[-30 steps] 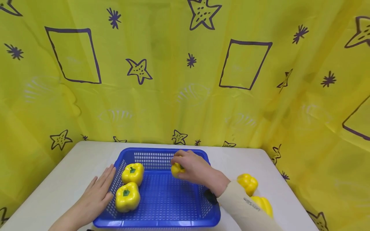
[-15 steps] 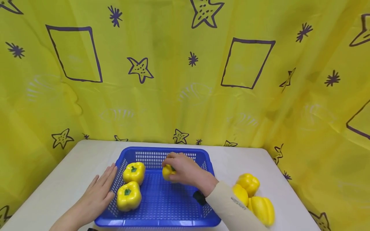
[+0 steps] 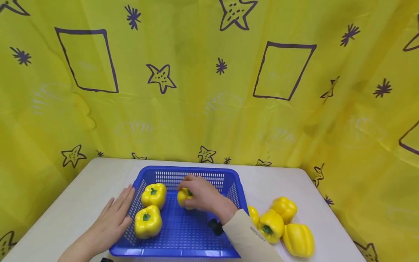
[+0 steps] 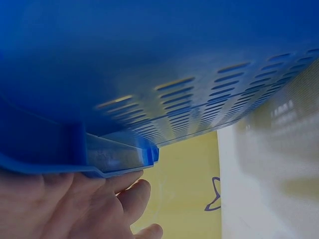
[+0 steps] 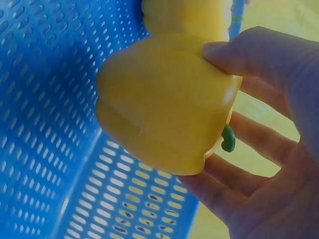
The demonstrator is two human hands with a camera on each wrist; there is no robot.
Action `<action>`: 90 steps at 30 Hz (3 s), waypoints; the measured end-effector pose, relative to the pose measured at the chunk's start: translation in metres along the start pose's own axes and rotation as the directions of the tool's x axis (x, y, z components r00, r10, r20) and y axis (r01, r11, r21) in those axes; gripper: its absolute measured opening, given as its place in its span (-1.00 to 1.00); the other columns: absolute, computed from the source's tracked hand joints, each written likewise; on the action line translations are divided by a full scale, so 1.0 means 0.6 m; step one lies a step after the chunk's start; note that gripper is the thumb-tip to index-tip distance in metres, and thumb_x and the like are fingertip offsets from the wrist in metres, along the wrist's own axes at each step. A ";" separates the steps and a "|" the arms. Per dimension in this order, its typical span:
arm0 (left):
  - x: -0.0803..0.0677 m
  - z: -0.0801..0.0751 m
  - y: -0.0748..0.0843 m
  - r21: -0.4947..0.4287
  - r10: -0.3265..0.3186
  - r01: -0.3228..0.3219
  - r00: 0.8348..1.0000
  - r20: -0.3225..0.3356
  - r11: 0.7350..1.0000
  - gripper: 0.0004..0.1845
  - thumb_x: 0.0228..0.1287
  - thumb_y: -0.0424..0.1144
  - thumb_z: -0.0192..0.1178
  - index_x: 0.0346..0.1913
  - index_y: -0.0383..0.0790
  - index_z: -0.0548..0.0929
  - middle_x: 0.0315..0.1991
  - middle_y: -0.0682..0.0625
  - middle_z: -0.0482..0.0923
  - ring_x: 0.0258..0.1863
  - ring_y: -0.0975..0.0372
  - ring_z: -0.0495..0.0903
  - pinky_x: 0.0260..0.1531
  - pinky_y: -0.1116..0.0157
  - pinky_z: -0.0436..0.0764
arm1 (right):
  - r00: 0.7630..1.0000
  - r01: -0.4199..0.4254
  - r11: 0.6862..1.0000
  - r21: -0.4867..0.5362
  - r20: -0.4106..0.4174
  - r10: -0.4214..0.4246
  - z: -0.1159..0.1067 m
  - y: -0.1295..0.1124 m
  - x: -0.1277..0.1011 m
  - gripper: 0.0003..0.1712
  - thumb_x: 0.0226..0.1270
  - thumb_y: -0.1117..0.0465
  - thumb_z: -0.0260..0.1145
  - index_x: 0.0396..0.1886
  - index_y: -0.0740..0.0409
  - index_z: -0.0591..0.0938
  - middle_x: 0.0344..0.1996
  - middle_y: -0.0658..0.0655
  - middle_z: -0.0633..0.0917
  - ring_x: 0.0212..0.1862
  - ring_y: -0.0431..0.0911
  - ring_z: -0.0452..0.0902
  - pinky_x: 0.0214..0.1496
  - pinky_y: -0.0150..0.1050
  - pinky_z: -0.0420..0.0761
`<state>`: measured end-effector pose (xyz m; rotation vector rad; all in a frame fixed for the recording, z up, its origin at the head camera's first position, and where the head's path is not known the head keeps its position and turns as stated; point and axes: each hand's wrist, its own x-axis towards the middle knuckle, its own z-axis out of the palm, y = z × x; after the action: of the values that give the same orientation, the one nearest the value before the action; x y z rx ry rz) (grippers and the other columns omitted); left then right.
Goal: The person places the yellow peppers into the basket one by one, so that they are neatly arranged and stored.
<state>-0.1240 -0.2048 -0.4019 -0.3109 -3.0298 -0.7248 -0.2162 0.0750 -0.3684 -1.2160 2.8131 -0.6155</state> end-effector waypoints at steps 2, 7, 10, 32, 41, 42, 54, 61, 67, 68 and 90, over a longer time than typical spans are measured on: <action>0.000 0.001 0.002 0.000 0.002 -0.002 1.000 -0.001 1.000 -0.23 0.36 -0.24 -0.02 0.56 -0.33 0.00 0.60 -0.22 -0.11 0.58 -0.15 -0.10 0.44 -0.33 -0.16 | 1.000 -0.015 1.000 0.011 0.013 0.015 0.004 0.001 0.000 -0.59 0.08 0.30 0.40 0.00 0.08 0.71 0.06 0.05 0.63 0.00 -0.10 0.55 0.07 -0.22 0.62; -0.001 0.003 0.006 0.005 0.008 -0.008 1.000 -0.013 1.000 -0.24 0.35 -0.25 -0.01 0.56 -0.34 0.01 0.60 -0.22 -0.10 0.58 -0.14 -0.08 0.45 -0.32 -0.15 | 0.999 -0.036 0.999 0.033 0.036 0.035 0.009 0.001 0.000 -0.61 0.10 0.32 0.39 -0.01 0.07 0.71 0.05 0.03 0.63 0.01 -0.13 0.53 0.11 -0.22 0.61; -0.002 0.003 0.006 0.008 0.009 -0.009 1.000 -0.017 1.000 -0.24 0.34 -0.26 -0.01 0.56 -0.34 0.01 0.60 -0.22 -0.10 0.58 -0.15 -0.06 0.45 -0.32 -0.13 | 0.998 -0.037 0.999 0.038 0.043 0.036 0.012 -0.001 0.004 -0.60 0.11 0.30 0.39 0.00 0.07 0.71 0.04 0.04 0.64 -0.01 -0.15 0.53 0.11 -0.23 0.60; 0.002 -0.001 0.000 -0.010 0.002 -0.002 1.000 -0.003 1.000 -0.23 0.35 -0.24 -0.01 0.56 -0.36 0.00 0.60 -0.27 -0.12 0.57 -0.20 -0.12 0.43 -0.36 -0.14 | 0.993 -0.082 0.995 0.056 0.087 0.077 0.040 -0.007 0.042 -0.57 0.14 0.26 0.37 0.07 0.03 0.68 0.11 0.06 0.60 -0.03 -0.17 0.50 0.11 -0.31 0.57; 0.003 0.001 -0.001 -0.006 0.008 -0.008 1.000 -0.003 1.000 -0.22 0.35 -0.24 -0.01 0.56 -0.36 -0.02 0.60 -0.28 -0.13 0.57 -0.20 -0.12 0.42 -0.36 -0.14 | 0.994 -0.071 0.993 0.094 0.094 0.062 0.046 -0.004 0.047 -0.59 0.17 0.26 0.37 0.06 0.00 0.68 0.10 0.00 0.60 -0.01 -0.17 0.51 0.11 -0.37 0.55; 0.004 0.001 -0.001 -0.006 0.006 -0.006 1.000 0.000 1.000 -0.22 0.35 -0.24 -0.01 0.56 -0.35 -0.02 0.60 -0.28 -0.13 0.57 -0.20 -0.12 0.42 -0.36 -0.14 | 0.993 -0.071 0.993 0.097 0.098 0.061 0.047 -0.004 0.047 -0.60 0.18 0.26 0.37 0.06 0.00 0.67 0.10 0.00 0.60 -0.01 -0.17 0.51 0.11 -0.37 0.55; 0.004 0.003 -0.003 -0.021 0.018 -0.018 1.000 -0.003 1.000 -0.22 0.33 -0.26 0.00 0.56 -0.36 -0.01 0.59 -0.30 -0.12 0.56 -0.24 -0.11 0.41 -0.37 -0.13 | 0.995 -0.026 0.994 0.103 0.103 0.015 0.049 0.000 0.046 -0.60 0.23 0.25 0.35 0.10 0.01 0.64 0.13 0.00 0.61 0.03 -0.21 0.49 0.19 -0.38 0.54; 0.005 0.000 -0.007 -0.029 0.019 -0.020 1.000 -0.011 0.999 -0.21 0.33 -0.26 0.00 0.57 -0.35 -0.03 0.59 -0.30 -0.14 0.56 -0.24 -0.12 0.42 -0.37 -0.14 | 0.997 -0.012 0.995 0.104 0.071 0.004 0.042 -0.003 0.051 -0.57 0.25 0.20 0.35 0.14 0.04 0.63 0.13 -0.02 0.63 0.10 -0.18 0.50 0.27 -0.30 0.53; 0.005 0.000 -0.007 -0.025 0.022 -0.023 1.000 -0.020 0.999 -0.21 0.33 -0.25 -0.01 0.56 -0.35 -0.02 0.59 -0.30 -0.13 0.56 -0.23 -0.11 0.42 -0.36 -0.13 | 0.998 -0.039 0.995 0.095 0.053 0.034 0.031 -0.010 0.049 -0.56 0.27 0.16 0.35 0.16 0.04 0.62 0.16 0.00 0.62 0.13 -0.14 0.52 0.27 -0.26 0.54; 0.005 0.000 -0.007 -0.025 0.022 -0.022 1.000 -0.019 0.999 -0.21 0.34 -0.25 -0.01 0.56 -0.36 -0.02 0.59 -0.30 -0.12 0.56 -0.24 -0.11 0.41 -0.37 -0.13 | 0.998 -0.040 0.995 0.090 0.051 0.036 0.029 -0.010 0.048 -0.56 0.27 0.16 0.34 0.16 0.04 0.62 0.16 0.00 0.62 0.13 -0.14 0.52 0.27 -0.26 0.54; 0.003 0.006 -0.004 -0.010 0.023 -0.023 0.999 -0.031 1.000 -0.23 0.32 -0.25 0.00 0.55 -0.38 0.03 0.59 -0.29 -0.07 0.56 -0.23 -0.08 0.41 -0.37 -0.10 | 0.995 -0.093 0.992 0.085 -0.036 0.096 -0.024 0.018 -0.021 -0.60 0.31 0.16 0.32 0.14 0.07 0.61 0.10 0.11 0.64 0.16 -0.01 0.57 0.25 -0.07 0.57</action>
<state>-0.1259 -0.2051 -0.4059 -0.3310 -2.9898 -0.7366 -0.2176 0.0957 -0.3607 -1.0620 2.8259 -0.7505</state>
